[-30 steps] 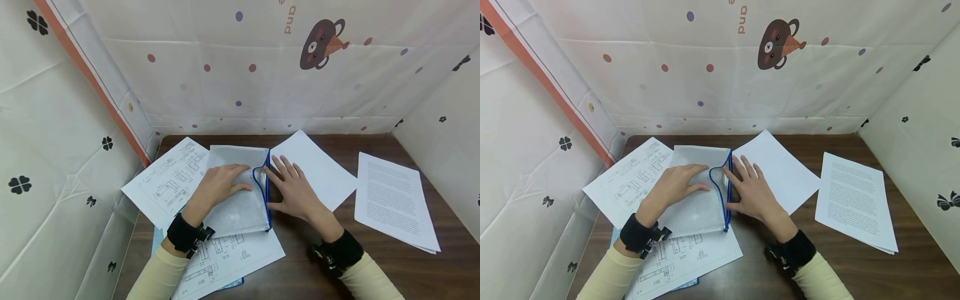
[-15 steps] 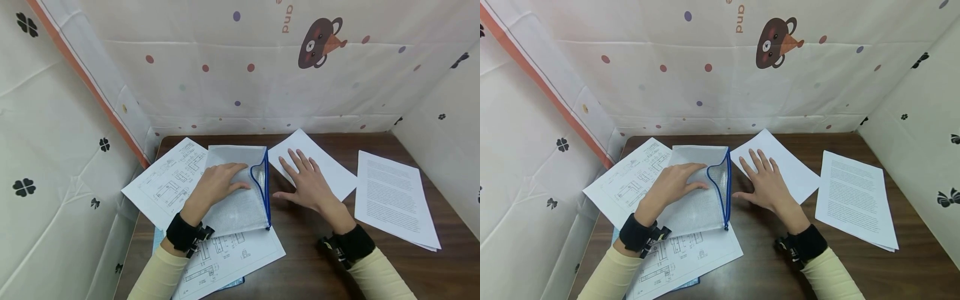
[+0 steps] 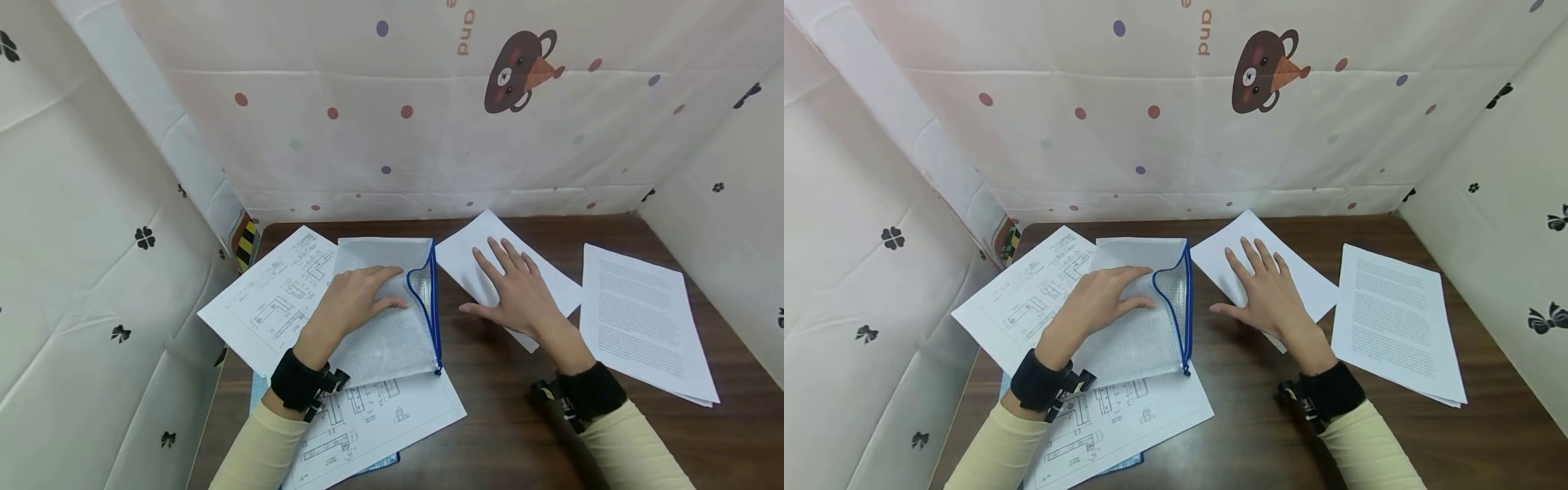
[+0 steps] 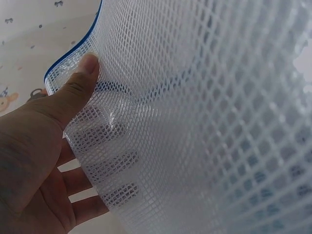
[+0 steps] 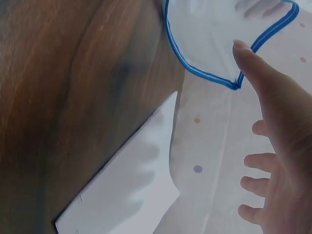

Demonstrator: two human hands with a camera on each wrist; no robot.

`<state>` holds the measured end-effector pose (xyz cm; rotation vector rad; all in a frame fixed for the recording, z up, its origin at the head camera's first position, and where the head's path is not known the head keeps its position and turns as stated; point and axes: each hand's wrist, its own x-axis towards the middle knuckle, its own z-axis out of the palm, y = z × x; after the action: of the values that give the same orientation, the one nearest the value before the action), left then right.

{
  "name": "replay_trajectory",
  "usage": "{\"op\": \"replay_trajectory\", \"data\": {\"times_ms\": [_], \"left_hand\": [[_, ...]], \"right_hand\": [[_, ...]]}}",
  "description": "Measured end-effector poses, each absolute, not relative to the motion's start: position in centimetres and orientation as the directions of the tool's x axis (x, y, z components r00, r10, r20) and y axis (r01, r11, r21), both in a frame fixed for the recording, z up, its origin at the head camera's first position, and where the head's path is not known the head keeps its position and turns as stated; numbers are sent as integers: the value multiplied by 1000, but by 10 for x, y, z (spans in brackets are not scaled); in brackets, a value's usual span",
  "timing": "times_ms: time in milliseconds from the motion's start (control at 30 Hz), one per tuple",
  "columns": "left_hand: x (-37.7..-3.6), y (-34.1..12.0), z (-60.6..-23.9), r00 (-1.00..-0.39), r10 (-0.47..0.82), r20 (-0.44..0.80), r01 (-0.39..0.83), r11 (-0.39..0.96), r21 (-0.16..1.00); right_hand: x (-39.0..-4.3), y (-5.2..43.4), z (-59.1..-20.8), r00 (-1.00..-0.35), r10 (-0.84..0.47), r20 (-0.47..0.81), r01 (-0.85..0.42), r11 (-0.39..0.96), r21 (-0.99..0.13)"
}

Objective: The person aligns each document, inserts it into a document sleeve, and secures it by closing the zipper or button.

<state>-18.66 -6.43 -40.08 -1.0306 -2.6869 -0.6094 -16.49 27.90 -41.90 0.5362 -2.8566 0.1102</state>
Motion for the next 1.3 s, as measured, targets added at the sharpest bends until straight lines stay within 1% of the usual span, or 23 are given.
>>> {"op": "replay_trajectory", "data": {"times_ms": [233, 500, 900, 1300], "left_hand": [[-186, -64, -400, -743, 586, 323, 668, 678, 306], [-185, -65, -400, -742, 582, 333, 669, 674, 313], [-184, -66, -400, -735, 585, 343, 676, 669, 310], [-184, -65, -401, -739, 585, 333, 672, 673, 309]], "right_hand": [[-167, 290, -417, -921, -311, 234, -327, 944, -34], [-166, 300, -420, -937, -269, 223, -288, 956, -55], [-165, 319, -416, -952, -211, 222, -229, 972, -58], [-163, 344, -420, -952, -186, 244, -212, 974, -81]]}}
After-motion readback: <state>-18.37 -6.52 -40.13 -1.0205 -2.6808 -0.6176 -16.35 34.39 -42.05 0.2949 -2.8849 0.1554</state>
